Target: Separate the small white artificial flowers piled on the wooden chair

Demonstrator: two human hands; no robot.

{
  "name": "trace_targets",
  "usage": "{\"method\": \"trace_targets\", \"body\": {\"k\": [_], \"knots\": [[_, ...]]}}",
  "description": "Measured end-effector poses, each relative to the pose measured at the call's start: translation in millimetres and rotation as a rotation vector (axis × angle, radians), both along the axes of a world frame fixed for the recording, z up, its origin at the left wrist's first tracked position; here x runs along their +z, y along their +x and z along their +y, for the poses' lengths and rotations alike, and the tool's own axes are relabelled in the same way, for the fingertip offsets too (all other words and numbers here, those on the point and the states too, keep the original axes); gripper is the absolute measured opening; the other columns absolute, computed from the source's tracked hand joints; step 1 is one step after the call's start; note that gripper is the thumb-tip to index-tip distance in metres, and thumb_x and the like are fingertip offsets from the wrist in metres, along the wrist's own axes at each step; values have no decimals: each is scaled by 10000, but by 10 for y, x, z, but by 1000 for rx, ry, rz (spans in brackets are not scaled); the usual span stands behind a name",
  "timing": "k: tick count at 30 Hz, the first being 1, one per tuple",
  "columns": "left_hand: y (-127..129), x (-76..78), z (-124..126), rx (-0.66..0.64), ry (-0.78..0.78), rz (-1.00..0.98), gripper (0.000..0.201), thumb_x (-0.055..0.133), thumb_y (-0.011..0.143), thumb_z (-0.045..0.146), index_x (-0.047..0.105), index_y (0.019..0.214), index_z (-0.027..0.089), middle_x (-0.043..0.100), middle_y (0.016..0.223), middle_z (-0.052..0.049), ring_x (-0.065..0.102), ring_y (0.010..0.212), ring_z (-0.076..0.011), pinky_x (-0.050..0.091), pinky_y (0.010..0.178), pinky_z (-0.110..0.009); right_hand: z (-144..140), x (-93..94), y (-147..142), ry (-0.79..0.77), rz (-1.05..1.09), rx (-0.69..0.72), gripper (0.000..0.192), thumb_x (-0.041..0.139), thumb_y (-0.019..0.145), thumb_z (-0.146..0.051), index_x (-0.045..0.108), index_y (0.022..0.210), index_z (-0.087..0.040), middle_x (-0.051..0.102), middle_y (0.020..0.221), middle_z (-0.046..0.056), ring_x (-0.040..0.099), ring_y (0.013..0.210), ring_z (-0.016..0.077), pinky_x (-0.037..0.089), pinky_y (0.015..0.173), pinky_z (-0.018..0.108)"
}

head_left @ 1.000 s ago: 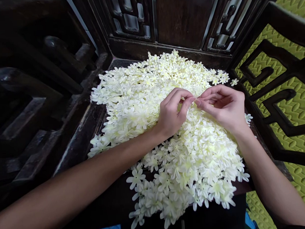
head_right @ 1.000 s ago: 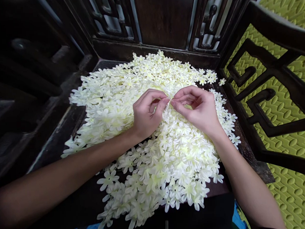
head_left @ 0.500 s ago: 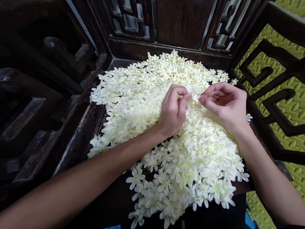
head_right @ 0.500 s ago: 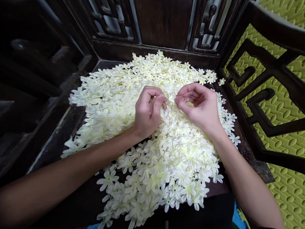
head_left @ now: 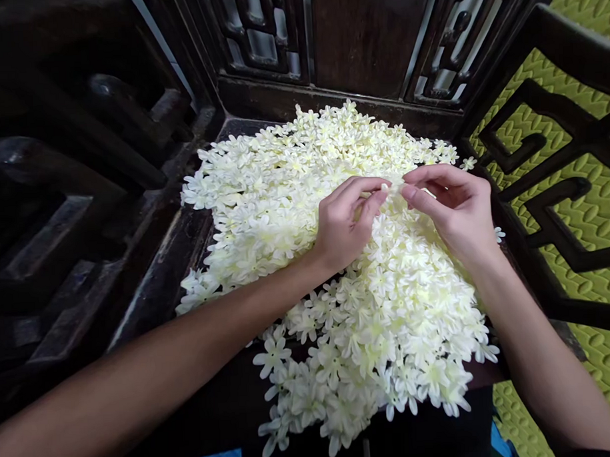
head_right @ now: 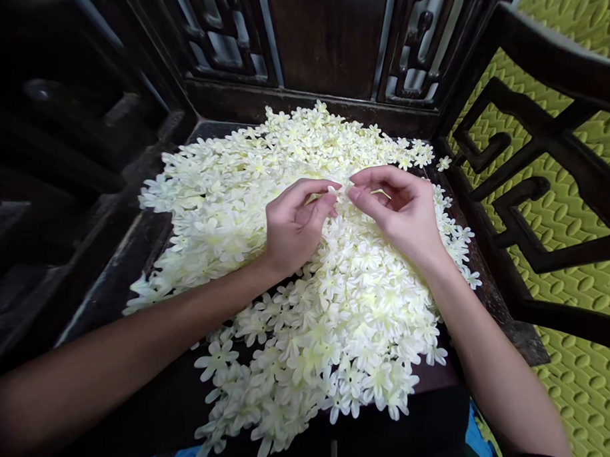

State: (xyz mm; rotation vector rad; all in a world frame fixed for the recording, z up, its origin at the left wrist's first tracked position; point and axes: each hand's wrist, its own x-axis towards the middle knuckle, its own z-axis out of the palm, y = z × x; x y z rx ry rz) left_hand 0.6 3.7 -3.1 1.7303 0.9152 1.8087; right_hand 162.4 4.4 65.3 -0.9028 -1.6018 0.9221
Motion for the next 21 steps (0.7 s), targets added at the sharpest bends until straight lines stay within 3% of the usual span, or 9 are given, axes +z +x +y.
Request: {"method": "trace_targets", "body": {"k": [3,7,10,16,21], "knots": [[-4,13,-10,-30,-75,-64,166,574,957,306,656,1054,199,692,972,-29,646,698,-69,568,667,-217,-7,14,9,-44,-52,46,138,821,782,-176,783,912,-207,741,919,27,676,788,141,554,689,261],[1,33,-22,-63,-90,-83,234,595,943,339,613,1152,236,681,955,-22,656,752,-94,577,663,-221,-25,-10,25,-160,-112,114,114,824,793,-217,787,898,-195,736,804,29,656,674,133,526,614,258],[8,41,-13,-102,-69,-113,176,618,927,328,643,1079,243,670,976,-20,647,768,-96,573,628,-209,-42,-11,23,-193,-111,126,119,830,790,-235,788,893,-192,730,780,26,648,657,128,525,617,255],[-1,67,1,-152,-203,-217,146,669,895,293,644,1020,223,680,906,-1,639,710,-64,559,628,-175,-54,51,9,-237,-85,223,82,799,826,-221,805,904,-198,737,797,22,689,738,127,559,702,237],[-1,77,-6,-176,-241,-255,141,677,889,291,628,999,217,665,819,13,630,661,-62,549,601,-175,-66,58,12,-236,-91,215,111,818,803,-210,808,913,-196,743,785,27,701,719,138,571,682,250]]}}
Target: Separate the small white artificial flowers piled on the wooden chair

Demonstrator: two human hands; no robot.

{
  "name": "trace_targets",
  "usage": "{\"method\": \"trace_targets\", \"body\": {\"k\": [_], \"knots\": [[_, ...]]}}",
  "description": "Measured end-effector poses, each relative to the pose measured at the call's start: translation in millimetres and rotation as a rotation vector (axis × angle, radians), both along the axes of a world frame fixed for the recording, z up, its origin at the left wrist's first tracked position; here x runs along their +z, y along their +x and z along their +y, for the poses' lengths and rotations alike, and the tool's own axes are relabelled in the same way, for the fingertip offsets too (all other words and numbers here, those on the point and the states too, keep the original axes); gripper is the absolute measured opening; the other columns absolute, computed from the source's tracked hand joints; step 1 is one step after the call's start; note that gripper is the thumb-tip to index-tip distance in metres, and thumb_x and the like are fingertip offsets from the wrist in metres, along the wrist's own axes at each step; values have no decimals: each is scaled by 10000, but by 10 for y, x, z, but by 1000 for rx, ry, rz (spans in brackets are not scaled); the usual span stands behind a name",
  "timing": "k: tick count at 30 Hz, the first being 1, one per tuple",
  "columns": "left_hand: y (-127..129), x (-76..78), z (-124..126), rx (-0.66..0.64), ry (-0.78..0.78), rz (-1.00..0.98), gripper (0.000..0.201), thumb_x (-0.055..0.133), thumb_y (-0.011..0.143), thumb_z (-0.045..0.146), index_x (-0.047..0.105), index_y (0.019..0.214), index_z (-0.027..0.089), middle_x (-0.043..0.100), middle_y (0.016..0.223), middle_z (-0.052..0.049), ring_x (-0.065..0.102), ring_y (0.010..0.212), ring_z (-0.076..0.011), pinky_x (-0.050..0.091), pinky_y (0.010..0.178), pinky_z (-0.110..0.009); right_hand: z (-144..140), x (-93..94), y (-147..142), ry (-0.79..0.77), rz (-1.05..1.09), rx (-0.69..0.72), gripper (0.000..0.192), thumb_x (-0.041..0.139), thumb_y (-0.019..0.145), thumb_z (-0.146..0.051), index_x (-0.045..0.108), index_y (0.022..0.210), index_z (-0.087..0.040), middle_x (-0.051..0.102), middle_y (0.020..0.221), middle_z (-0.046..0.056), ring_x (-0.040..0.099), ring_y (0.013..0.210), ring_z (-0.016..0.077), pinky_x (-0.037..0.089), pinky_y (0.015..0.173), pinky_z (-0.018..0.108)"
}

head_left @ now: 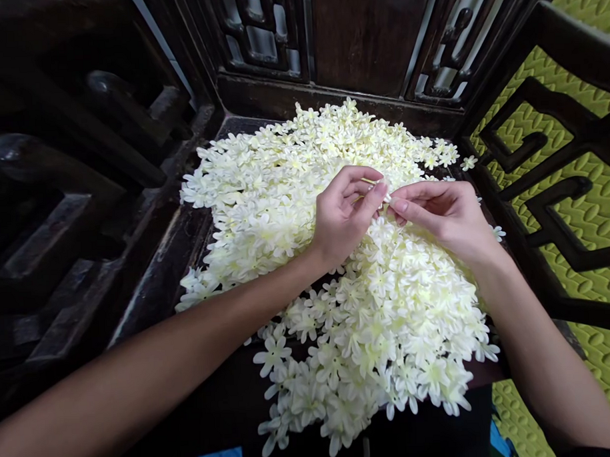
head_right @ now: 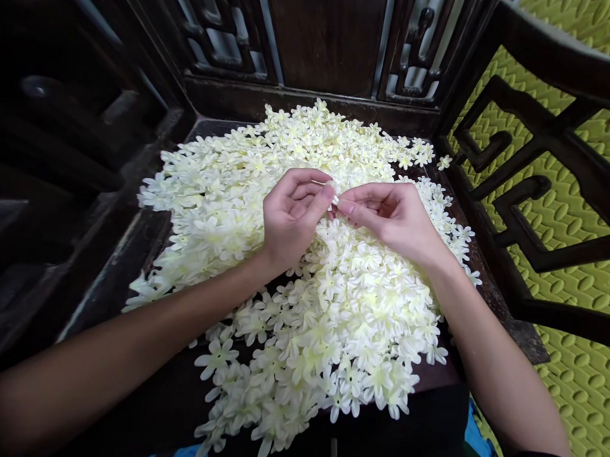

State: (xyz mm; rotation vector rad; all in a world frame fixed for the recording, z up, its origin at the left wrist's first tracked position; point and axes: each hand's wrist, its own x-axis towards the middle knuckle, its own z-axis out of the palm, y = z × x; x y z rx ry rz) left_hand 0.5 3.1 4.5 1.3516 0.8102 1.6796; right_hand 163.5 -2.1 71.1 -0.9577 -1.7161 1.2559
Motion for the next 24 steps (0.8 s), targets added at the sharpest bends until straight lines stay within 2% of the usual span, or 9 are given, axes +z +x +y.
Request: {"method": "trace_targets", "body": {"k": [6,17,24], "knots": [[4,7,-7,-3,-2,5,137,668,894,286,620,1002,215,669,820,10,637,658,-70,560,605,-192,3,-3,16,9,-26,0,113,815,810,-263,806,900,-196,730,771,32,658,675,145,528,613,276],[2,5,-5,-12,-13,4,158,677,888,305,611,999,213,681,862,4,647,666,-67,567,610,-192,-5,4,9,-1,0,4,108,812,815,-259,810,906,-200,733,772,31,655,684,145,514,625,283],[-1,5,-6,-3,0,18,179,676,889,335,608,1002,213,678,848,4,647,664,-68,570,614,-194,5,-10,9,3,-7,6,147,814,808,-329,809,891,-208,726,762,32,635,656,145,509,606,293]]}}
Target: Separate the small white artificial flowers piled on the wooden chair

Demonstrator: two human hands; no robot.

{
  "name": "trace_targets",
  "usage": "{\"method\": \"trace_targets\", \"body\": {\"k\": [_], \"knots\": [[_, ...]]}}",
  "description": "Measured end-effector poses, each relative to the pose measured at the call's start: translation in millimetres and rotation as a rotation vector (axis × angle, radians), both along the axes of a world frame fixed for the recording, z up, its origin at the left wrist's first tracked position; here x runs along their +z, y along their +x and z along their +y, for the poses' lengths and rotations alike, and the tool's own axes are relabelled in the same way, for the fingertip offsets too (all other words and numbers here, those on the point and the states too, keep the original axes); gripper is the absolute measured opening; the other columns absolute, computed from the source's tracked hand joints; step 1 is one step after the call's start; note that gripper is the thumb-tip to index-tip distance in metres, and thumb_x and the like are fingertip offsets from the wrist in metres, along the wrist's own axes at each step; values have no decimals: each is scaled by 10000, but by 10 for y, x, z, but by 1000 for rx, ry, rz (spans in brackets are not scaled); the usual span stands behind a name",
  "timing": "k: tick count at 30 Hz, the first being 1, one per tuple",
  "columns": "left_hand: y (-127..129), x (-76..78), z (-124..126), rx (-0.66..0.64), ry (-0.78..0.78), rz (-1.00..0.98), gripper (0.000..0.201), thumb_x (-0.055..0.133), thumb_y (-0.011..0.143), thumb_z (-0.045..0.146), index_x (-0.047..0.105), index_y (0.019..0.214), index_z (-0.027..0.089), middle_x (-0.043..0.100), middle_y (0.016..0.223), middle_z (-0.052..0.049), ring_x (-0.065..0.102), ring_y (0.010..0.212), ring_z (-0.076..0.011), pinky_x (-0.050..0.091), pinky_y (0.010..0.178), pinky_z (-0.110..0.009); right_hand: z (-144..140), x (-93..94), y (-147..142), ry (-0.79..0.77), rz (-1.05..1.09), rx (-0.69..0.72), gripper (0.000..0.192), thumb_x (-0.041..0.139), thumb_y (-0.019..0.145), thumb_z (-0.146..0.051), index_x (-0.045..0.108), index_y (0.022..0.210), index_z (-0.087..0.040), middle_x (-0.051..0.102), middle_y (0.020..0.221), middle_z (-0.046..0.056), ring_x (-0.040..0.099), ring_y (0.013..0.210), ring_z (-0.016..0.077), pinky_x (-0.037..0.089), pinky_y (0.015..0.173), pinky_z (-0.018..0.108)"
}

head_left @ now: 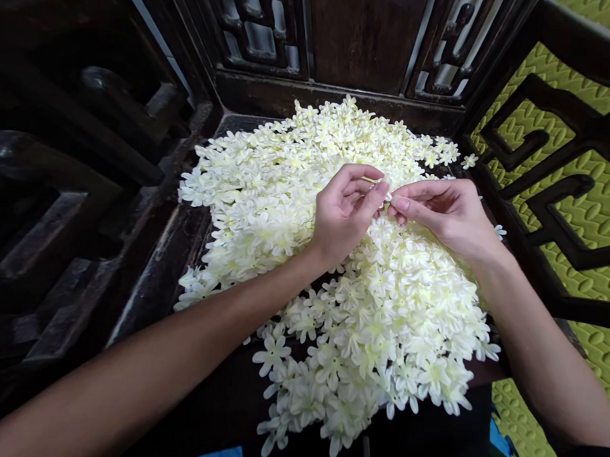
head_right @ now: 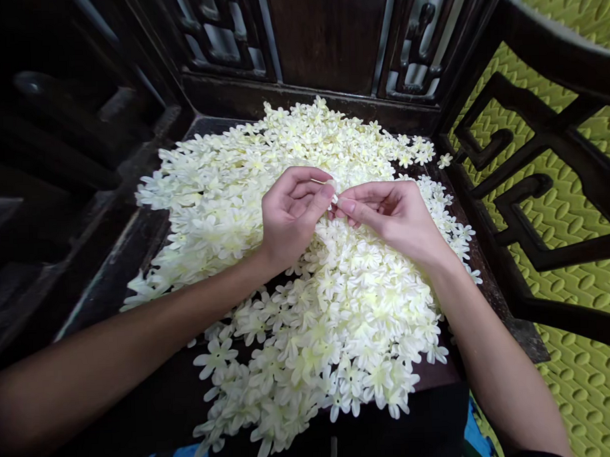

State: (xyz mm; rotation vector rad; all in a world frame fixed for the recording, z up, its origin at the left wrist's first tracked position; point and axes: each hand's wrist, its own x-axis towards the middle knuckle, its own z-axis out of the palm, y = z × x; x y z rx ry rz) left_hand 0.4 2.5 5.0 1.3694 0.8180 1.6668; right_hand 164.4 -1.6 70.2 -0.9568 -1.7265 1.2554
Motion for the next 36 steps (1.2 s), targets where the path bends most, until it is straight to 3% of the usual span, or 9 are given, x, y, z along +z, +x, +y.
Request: {"method": "trace_targets", "body": {"k": [7,36], "knots": [[-5,-7,-1,3,-3,13,209,679,885,369,604,1011,219,672,855,0,652,670,-73,572,618,-202,3,-6,-6,-3,-4,-14,200,826,785,-379,807,881,-205,725,760,39,640,670,158,516,611,305],[7,-13,4,23,7,10,194,685,880,378,614,995,239,657,804,9,631,651,-82,565,598,-216,-8,5,6,-30,-2,-11,109,816,807,-307,805,862,-214,735,775,37,634,679,159,514,634,313]]}}
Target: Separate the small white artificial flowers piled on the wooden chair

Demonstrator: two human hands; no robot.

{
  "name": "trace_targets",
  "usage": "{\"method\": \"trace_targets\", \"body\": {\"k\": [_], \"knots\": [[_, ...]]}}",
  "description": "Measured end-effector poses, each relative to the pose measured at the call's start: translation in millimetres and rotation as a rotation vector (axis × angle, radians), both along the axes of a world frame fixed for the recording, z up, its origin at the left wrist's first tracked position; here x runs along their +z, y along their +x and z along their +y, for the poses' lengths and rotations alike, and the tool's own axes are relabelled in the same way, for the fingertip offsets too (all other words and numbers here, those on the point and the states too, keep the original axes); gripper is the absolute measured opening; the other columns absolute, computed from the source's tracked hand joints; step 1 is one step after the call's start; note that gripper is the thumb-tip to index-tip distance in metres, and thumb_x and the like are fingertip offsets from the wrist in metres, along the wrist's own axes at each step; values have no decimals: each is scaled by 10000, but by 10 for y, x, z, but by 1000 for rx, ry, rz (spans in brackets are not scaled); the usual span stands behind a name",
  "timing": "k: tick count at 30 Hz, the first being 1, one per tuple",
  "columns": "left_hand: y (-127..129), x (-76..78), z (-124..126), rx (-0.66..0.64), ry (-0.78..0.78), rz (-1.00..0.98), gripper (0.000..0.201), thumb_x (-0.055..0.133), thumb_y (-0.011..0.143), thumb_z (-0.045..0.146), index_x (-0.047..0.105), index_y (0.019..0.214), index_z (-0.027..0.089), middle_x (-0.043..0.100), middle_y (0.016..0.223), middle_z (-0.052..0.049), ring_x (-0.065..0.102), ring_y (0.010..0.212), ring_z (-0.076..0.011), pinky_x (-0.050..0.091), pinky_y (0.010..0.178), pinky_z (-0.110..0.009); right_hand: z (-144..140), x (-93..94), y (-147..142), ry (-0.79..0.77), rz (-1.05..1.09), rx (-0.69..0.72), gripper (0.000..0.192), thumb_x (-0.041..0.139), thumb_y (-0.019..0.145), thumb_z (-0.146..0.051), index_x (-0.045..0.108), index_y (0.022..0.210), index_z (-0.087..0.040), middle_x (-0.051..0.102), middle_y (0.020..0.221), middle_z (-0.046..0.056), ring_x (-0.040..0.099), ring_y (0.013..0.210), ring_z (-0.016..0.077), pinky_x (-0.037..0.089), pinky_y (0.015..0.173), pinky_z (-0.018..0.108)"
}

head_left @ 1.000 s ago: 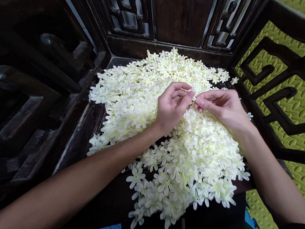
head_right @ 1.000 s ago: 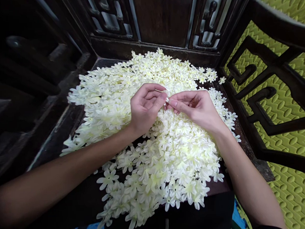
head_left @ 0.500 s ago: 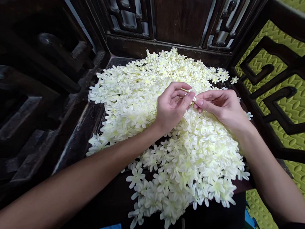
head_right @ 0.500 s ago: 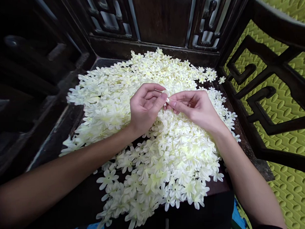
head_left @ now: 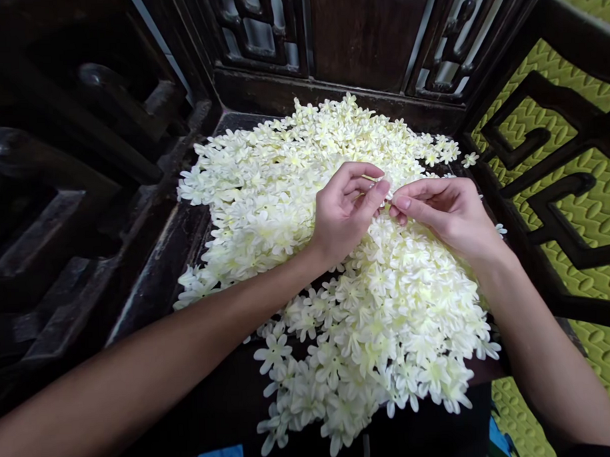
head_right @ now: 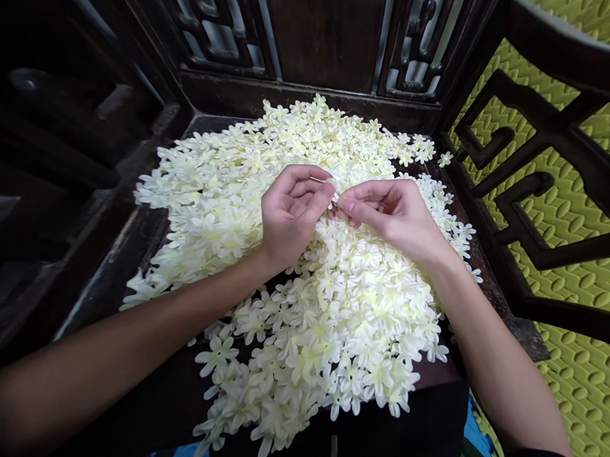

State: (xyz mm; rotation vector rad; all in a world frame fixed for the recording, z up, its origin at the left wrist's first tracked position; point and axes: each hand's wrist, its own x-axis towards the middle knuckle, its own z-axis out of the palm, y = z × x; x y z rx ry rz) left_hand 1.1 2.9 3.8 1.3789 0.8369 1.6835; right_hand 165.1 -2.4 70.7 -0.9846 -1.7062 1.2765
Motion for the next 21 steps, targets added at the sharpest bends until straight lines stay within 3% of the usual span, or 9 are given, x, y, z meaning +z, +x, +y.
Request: {"method": "trace_targets", "body": {"k": [8,14,21], "knots": [[-10,-4,-1,-1,4,20,202,688,878,371,611,1008,237,679,907,-12,659,721,-95,571,619,-223,7,6,5,5,-20,3,129,819,803,-322,804,869,-212,736,780,40,639,691,165,525,653,318],[-6,-3,-2,-7,0,19,193,680,883,378,607,1001,244,650,795,9,639,659,-91,568,606,-229,1,2,0,7,-17,2,143,824,797,-336,805,871,-216,738,782,41,637,687,166,524,640,319],[-2,10,-8,-12,-2,7,184,686,881,359,612,998,238,655,803,8,637,661,-86,570,606,-222,-3,-4,3,16,-16,2,147,820,802,-340,806,876,-214,732,781,41,634,690,165,519,651,317]]}}
